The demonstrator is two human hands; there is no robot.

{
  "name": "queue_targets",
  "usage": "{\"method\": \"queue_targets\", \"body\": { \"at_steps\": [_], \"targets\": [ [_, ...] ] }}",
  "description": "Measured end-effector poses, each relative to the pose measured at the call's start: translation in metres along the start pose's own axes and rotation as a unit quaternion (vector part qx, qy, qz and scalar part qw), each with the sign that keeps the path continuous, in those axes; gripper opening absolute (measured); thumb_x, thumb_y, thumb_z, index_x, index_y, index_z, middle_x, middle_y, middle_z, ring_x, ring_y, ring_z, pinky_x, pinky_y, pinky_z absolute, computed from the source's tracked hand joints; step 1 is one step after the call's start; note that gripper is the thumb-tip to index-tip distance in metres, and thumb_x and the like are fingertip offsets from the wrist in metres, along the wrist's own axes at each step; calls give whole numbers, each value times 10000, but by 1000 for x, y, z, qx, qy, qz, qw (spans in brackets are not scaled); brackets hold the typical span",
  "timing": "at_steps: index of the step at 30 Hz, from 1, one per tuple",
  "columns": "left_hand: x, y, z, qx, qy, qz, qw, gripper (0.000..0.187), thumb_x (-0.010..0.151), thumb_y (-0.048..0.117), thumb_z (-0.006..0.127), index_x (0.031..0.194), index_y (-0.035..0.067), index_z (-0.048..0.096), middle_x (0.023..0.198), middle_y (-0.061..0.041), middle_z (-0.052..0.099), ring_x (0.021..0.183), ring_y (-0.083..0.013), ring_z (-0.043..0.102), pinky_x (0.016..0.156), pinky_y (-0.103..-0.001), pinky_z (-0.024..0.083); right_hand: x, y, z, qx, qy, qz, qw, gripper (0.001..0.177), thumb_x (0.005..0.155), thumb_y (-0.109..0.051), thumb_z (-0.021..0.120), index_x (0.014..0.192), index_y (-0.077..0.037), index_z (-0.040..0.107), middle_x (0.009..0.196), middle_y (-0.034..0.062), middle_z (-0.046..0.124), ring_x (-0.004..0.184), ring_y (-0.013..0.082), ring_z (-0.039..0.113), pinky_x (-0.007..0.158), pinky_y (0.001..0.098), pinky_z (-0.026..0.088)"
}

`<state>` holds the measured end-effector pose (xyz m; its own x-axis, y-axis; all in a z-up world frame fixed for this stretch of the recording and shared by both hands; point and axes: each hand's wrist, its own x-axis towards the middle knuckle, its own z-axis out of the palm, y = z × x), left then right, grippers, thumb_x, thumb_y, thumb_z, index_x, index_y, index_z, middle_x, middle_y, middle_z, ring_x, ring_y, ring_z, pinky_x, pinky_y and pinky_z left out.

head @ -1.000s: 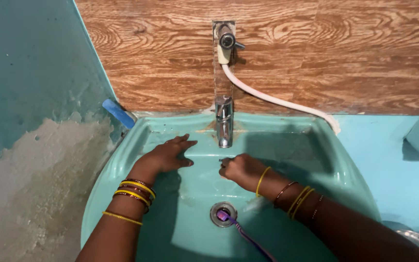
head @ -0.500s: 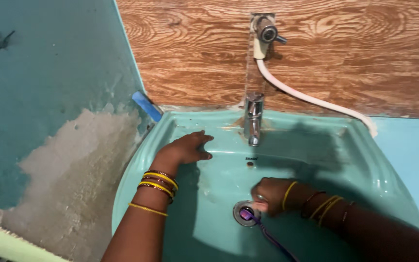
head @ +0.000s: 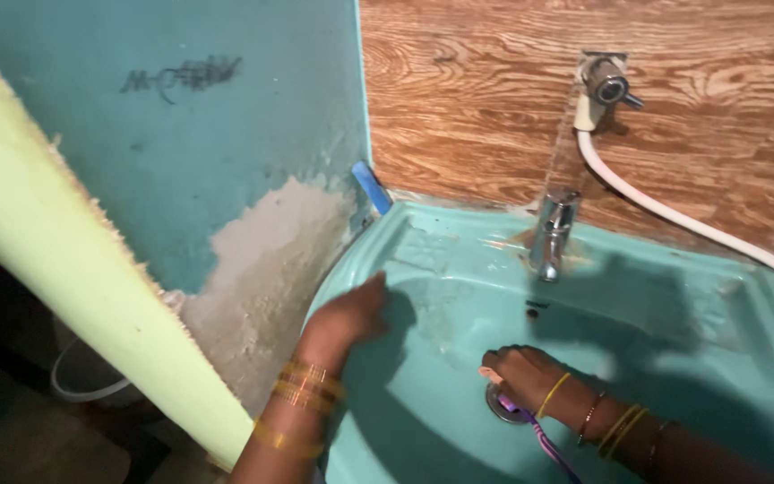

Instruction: The person cleans a bathroom sink by scrubbing the basin and faucet with a cloth, then rinsing the surfaces with water and a toothbrush.

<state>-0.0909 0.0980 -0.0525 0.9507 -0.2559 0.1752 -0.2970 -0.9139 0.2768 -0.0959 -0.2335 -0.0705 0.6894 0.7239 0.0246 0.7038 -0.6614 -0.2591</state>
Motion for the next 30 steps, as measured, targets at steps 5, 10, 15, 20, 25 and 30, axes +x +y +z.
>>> {"method": "queue_targets", "body": {
  "at_steps": [5,10,15,20,25,30],
  "targets": [
    [-109,45,-12,67,-86,-95,989,462,886,218,698,1303,43,602,1664,-127,283,1464,-321,387,1170,-402,353,19,-16,31,86,93,-108,986,173,886,-137,647,1025,-46,695,977,180,724,921,420,668,784,487,522],
    [-156,71,-17,-39,147,-41,987,546,921,169,622,1416,-30,505,1545,-223,427,1421,-366,420,1142,-422,355,64,-94,83,306,16,-136,942,172,984,-139,662,1097,-34,586,864,149,630,757,274,631,685,365,517],
    [-152,72,-13,-72,214,-52,973,611,965,216,579,1501,-28,420,1565,-236,424,1452,-373,386,1164,-440,307,81,-106,87,428,105,-200,875,304,867,12,605,1159,-28,533,853,86,651,725,152,626,621,326,536],
    [-122,60,-1,-22,224,-89,970,649,970,287,565,1505,-34,384,1575,-256,371,1455,-382,345,1174,-454,252,131,-95,39,299,261,-104,912,58,1004,-80,631,1047,-42,621,759,24,667,586,106,655,560,320,560],
    [-99,46,-6,-52,238,-125,962,623,1026,361,481,1524,-1,387,1592,-248,387,1484,-376,348,1205,-438,260,120,-123,36,423,161,-69,889,240,940,-86,557,1173,-73,612,729,84,643,565,224,633,522,371,562],
    [-102,45,-24,-324,257,-203,888,711,1012,546,314,1566,105,375,1546,-172,474,1456,-311,416,1170,-392,328,90,-138,47,170,246,-310,902,169,963,-106,615,1113,-35,648,987,160,629,904,333,674,761,408,567]
  ]
}}
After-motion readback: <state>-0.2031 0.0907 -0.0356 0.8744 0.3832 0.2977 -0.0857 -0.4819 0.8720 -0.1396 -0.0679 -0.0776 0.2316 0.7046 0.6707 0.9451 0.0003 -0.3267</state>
